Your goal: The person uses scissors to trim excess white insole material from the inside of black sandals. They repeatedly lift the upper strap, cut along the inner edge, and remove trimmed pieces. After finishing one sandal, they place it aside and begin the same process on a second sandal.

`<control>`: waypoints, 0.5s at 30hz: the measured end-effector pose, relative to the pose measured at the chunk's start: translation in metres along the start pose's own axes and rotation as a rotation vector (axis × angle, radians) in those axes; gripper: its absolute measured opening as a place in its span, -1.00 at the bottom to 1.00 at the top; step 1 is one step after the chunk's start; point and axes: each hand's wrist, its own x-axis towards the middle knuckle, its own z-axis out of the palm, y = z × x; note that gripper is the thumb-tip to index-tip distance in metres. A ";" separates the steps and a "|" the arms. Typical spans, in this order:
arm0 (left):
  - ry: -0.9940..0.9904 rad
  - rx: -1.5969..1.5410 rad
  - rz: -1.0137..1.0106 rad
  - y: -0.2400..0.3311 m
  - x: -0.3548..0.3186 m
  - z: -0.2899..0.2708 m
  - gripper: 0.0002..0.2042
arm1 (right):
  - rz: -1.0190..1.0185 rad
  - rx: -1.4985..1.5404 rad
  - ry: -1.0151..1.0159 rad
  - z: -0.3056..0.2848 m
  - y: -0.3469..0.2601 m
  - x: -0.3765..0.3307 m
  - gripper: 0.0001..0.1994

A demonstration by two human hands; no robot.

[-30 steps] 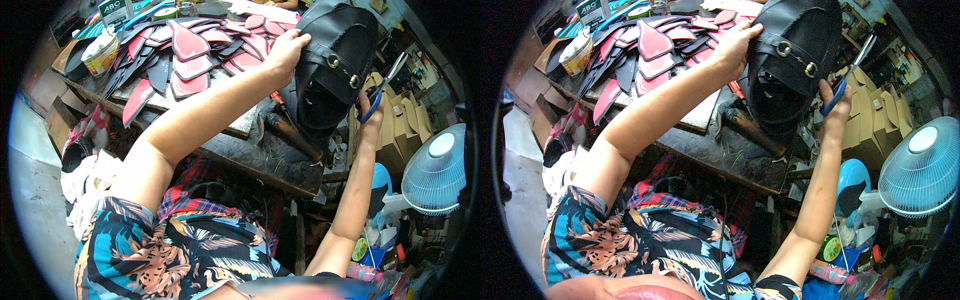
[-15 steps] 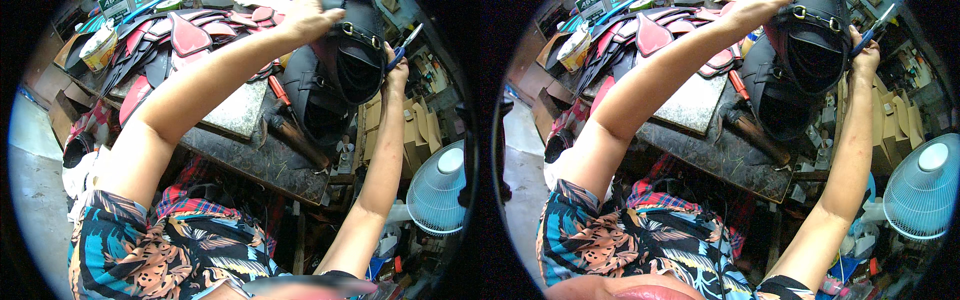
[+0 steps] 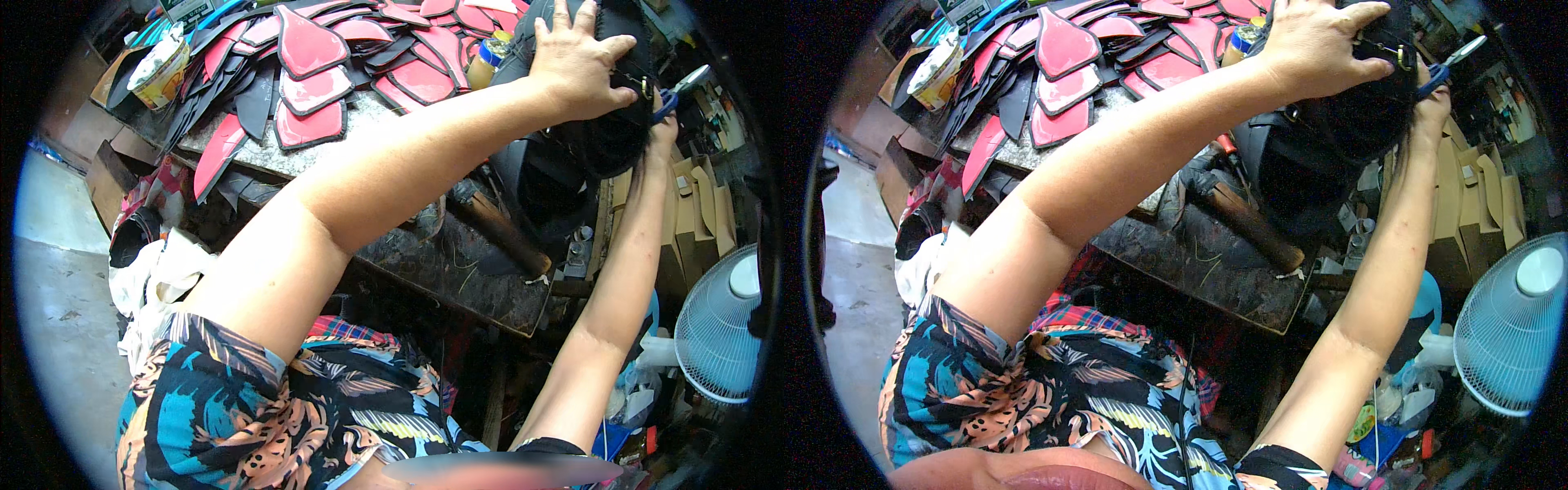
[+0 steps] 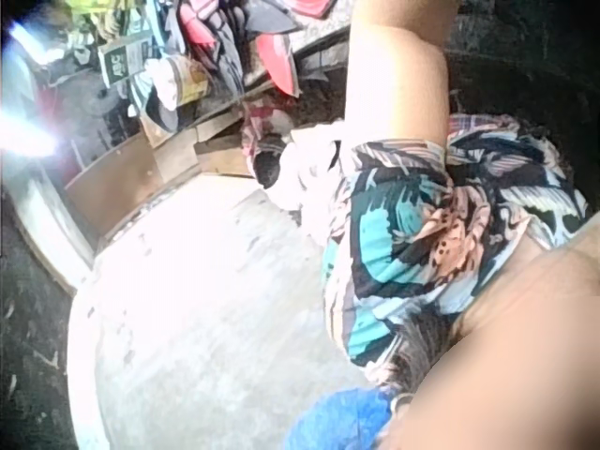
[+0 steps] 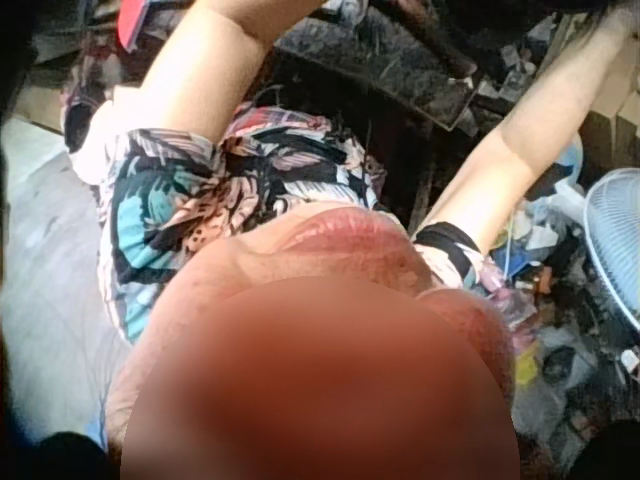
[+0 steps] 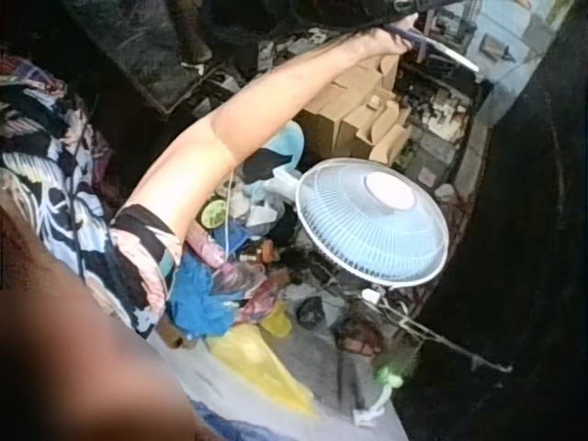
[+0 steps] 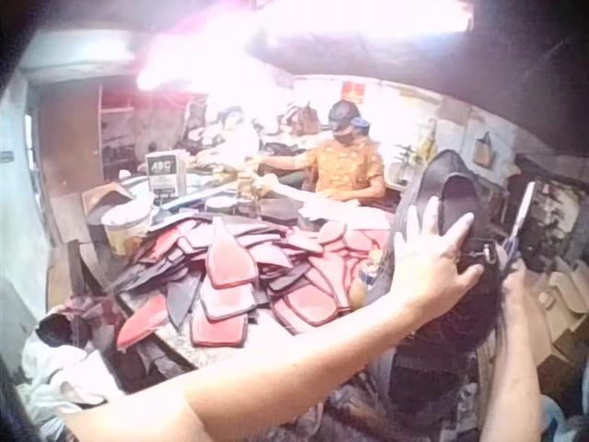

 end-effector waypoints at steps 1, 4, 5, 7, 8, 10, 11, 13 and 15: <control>0.004 -0.010 0.015 -0.004 -0.002 0.000 -0.26 | -0.034 -0.013 -0.017 0.001 0.001 -0.002 -0.76; -0.099 -0.058 0.006 -0.012 -0.001 -0.004 -0.25 | -0.061 -0.108 0.087 0.012 -0.008 -0.004 -0.77; -0.064 -0.013 0.036 -0.014 0.001 -0.006 -0.23 | -0.057 -0.171 0.098 0.013 -0.015 -0.006 -0.75; 0.048 0.006 0.073 -0.018 0.005 -0.010 -0.26 | -0.060 -0.357 0.101 0.009 -0.030 -0.008 -0.69; 0.104 0.017 0.093 -0.021 0.007 -0.012 -0.27 | -0.030 -0.405 0.205 0.011 -0.036 -0.005 -0.57; -0.075 0.218 0.061 -0.025 0.007 -0.016 -0.41 | -0.153 -0.659 0.229 0.002 -0.051 -0.008 -0.47; 0.075 0.138 0.068 -0.026 0.004 -0.017 -0.34 | -0.228 -0.756 0.253 0.002 -0.058 -0.009 -0.43; 0.055 -0.068 0.021 -0.032 -0.004 -0.023 -0.09 | -0.252 -0.723 0.223 0.004 -0.076 -0.015 -0.40; 0.153 0.093 0.086 -0.036 -0.023 -0.033 -0.24 | -0.306 -0.655 0.195 0.018 -0.097 -0.027 -0.41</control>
